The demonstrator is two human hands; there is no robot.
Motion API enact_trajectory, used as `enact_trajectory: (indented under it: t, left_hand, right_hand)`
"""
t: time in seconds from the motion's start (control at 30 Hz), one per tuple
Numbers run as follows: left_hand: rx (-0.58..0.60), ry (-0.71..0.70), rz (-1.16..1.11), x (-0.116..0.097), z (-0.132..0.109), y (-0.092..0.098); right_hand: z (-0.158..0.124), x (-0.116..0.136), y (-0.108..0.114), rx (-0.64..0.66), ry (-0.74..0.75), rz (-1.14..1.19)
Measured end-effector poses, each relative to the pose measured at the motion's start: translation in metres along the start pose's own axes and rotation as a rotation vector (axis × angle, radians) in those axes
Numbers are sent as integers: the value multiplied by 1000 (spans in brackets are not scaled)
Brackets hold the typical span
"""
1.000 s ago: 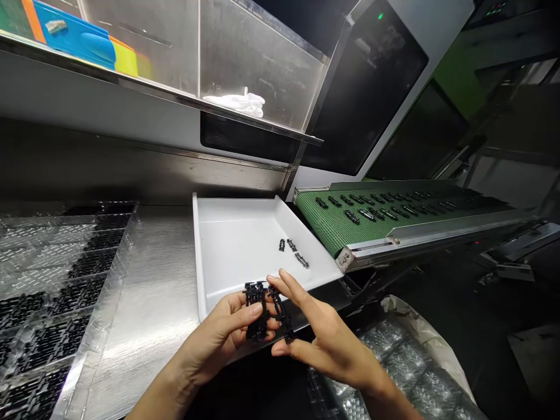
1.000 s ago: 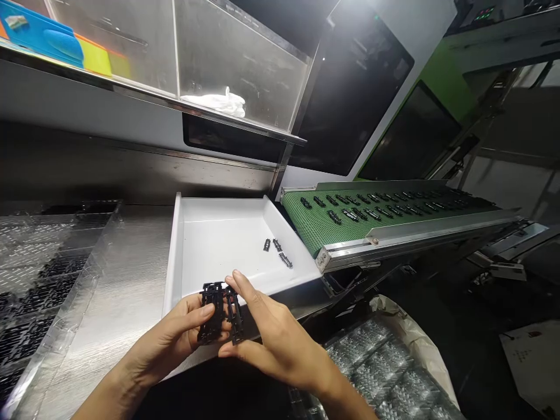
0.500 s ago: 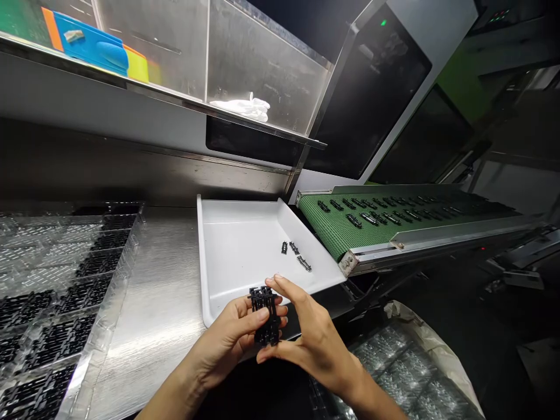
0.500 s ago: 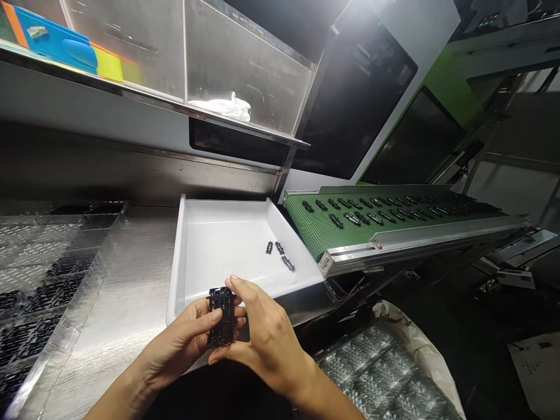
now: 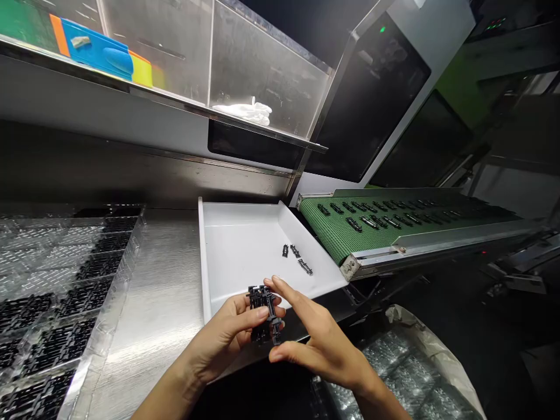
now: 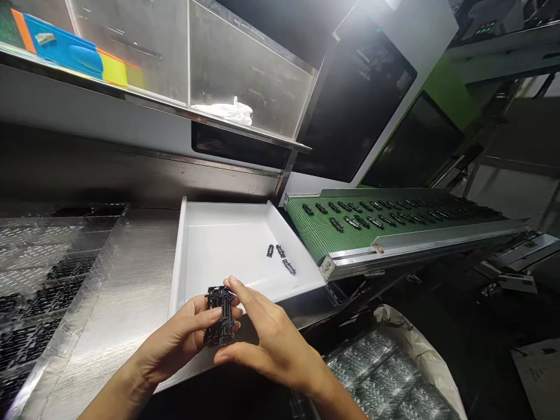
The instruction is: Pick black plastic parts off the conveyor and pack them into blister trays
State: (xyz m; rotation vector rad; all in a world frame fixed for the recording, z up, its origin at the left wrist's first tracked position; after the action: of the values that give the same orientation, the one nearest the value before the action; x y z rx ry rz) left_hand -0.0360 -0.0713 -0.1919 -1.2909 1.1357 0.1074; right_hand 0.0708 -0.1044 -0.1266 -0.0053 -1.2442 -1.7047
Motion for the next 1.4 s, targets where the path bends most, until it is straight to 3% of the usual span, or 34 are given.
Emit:
enact_trajectory:
  t: [0.33,0.43,0.5,0.57,0.6,0.63,0.73,0.83,0.97,1.07,1.17,1.3,1.37,1.4]
  left_hand:
    - [34,20,89,-1,2,6]
    - [5,0,73,-1,3,6]
    - [-11,-11,52,-3,4,4]
    - [-9,-11,45,-4,3,2]
    - [-10,-11,46,-5,3,2]
    - [-17,-10,45,-5,3,3]
    - [-71,-18,24,-5,2,13]
    - [-126,-55,-21,-7,1,26]
    - [-214,-88,-90,-12,-1,31]
    - [-264,-113,-121,-14,-5,29]
    - [-308,-185,-89,-18,-9,32]
    - [-388,-318,62,-25,-13,41]
    - [-374,-375,165,-29,-12,39]
    - [-356,-395,210,-30,-12,36]
  right_hand:
    - [0,12,-3,-50,48,-132]
    - [12,4,0,8,22,-91]
    - [34,-22,11,104,-87,-101]
    - [63,-70,39,145,-319,-295]
    - [75,-100,68,44,-522,-517]
    - [88,-123,93,-41,-631,-628]
    - [116,-178,143,-160,-825,-783]
    - [127,-211,160,-186,-932,-832]
    - [125,-224,161,-221,-975,-844]
    - [124,-209,161,-283,-951,-807]
    - [122,-163,143,-350,-795,-720]
    - [88,-68,66,-292,-433,-489]
    - [62,-10,26,-284,-68,-258]
    - [47,10,13,-303,30,-252]
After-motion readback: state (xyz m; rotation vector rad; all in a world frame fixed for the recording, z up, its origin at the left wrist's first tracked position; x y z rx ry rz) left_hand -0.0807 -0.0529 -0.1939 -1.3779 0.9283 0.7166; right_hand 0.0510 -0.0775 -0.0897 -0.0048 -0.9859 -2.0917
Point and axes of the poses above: each hand's wrist, its own z-axis towards the middle knuckle, its own y-axis out of the back of the hand, x = y × z, the point moved 7 cm from there along z, towards the middle knuckle, and after that the axes turned 4 degrees about -x, right-handed, at the moved point
